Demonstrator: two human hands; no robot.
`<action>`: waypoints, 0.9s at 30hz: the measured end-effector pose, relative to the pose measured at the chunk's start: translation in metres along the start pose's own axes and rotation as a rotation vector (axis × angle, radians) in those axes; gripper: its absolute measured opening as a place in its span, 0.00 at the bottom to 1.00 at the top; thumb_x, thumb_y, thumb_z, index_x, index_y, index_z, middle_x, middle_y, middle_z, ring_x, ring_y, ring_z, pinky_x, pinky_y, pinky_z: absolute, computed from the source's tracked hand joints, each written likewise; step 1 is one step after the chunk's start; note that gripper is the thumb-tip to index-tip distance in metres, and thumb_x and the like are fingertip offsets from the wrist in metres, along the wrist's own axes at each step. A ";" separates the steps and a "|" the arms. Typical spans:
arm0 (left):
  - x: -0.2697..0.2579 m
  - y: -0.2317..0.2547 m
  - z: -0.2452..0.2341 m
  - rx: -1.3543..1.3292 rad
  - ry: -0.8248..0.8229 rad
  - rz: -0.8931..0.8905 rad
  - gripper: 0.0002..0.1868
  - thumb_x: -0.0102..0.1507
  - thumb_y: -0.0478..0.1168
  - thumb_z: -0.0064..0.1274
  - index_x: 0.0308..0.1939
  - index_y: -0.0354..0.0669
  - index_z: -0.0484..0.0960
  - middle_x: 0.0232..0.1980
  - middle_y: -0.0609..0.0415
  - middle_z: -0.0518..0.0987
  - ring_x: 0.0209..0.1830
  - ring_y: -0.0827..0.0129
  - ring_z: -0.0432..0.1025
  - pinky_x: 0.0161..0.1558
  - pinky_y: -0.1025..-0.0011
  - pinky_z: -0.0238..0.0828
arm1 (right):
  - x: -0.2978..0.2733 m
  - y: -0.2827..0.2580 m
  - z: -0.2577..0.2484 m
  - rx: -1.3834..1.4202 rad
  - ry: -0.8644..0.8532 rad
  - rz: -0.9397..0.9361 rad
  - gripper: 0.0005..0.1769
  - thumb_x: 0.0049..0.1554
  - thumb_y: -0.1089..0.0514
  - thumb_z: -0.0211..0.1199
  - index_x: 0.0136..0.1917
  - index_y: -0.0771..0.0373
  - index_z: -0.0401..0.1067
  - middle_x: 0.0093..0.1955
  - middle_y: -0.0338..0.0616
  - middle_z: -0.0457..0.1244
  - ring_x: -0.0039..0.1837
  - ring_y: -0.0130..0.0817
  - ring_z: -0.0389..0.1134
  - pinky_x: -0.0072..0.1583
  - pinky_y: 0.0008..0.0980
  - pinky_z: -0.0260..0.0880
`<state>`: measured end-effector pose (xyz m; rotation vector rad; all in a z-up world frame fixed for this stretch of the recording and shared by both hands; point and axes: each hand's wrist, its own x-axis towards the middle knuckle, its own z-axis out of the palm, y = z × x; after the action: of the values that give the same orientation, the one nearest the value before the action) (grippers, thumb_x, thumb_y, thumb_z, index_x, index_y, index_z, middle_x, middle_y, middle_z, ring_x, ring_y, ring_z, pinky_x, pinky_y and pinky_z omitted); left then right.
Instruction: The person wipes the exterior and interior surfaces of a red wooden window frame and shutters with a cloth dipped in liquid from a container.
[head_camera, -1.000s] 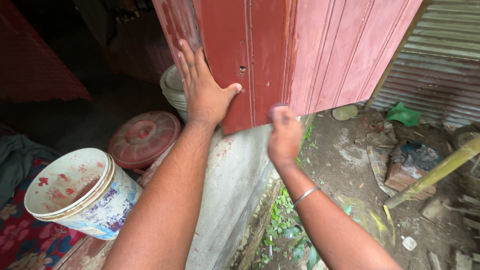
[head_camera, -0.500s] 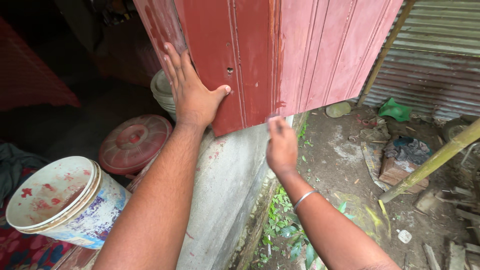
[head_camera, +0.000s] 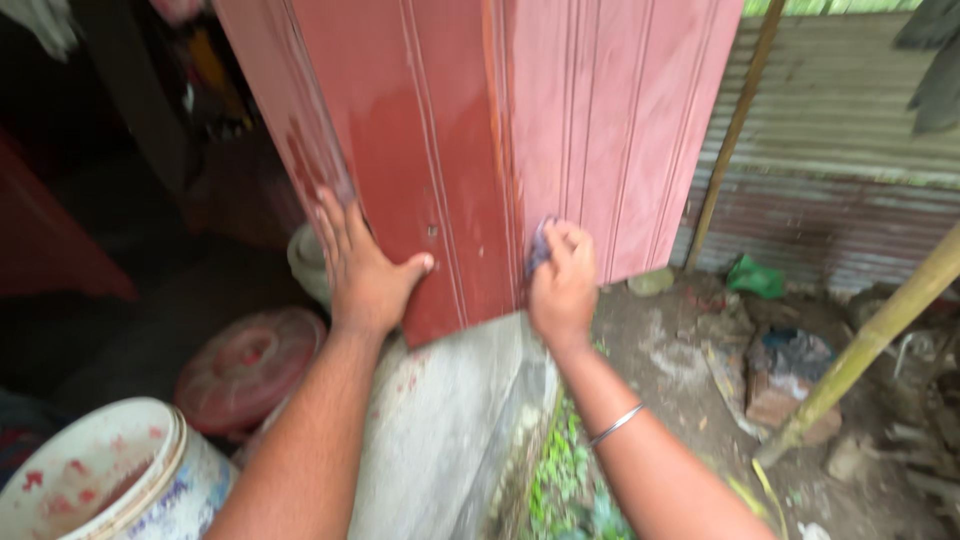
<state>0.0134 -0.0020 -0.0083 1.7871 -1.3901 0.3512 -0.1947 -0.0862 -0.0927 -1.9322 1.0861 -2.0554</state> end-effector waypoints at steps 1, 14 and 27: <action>0.000 0.002 -0.001 -0.007 -0.009 -0.019 0.67 0.48 0.52 0.74 0.78 0.35 0.45 0.83 0.39 0.31 0.84 0.47 0.28 0.80 0.56 0.29 | 0.025 -0.007 -0.007 0.057 0.007 -0.052 0.26 0.56 0.70 0.52 0.67 0.66 0.71 0.66 0.53 0.62 0.69 0.47 0.65 0.71 0.39 0.65; 0.077 0.076 -0.084 -0.370 0.379 0.278 0.39 0.62 0.50 0.60 0.71 0.36 0.63 0.77 0.38 0.61 0.78 0.48 0.56 0.74 0.57 0.54 | 0.211 -0.113 -0.064 0.104 -0.064 -0.397 0.27 0.57 0.63 0.55 0.70 0.66 0.67 0.65 0.53 0.63 0.68 0.48 0.65 0.69 0.40 0.64; 0.275 0.207 -0.185 0.326 0.649 0.692 0.21 0.67 0.51 0.48 0.62 0.50 0.76 0.74 0.53 0.67 0.78 0.57 0.57 0.75 0.47 0.46 | 0.361 -0.179 -0.067 -0.136 0.061 -0.602 0.19 0.55 0.61 0.60 0.61 0.57 0.73 0.63 0.45 0.64 0.60 0.49 0.68 0.59 0.44 0.70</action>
<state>-0.0288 -0.0591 0.3759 1.1788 -1.4579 1.4496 -0.2524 -0.1211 0.3103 -2.5189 0.7218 -2.3809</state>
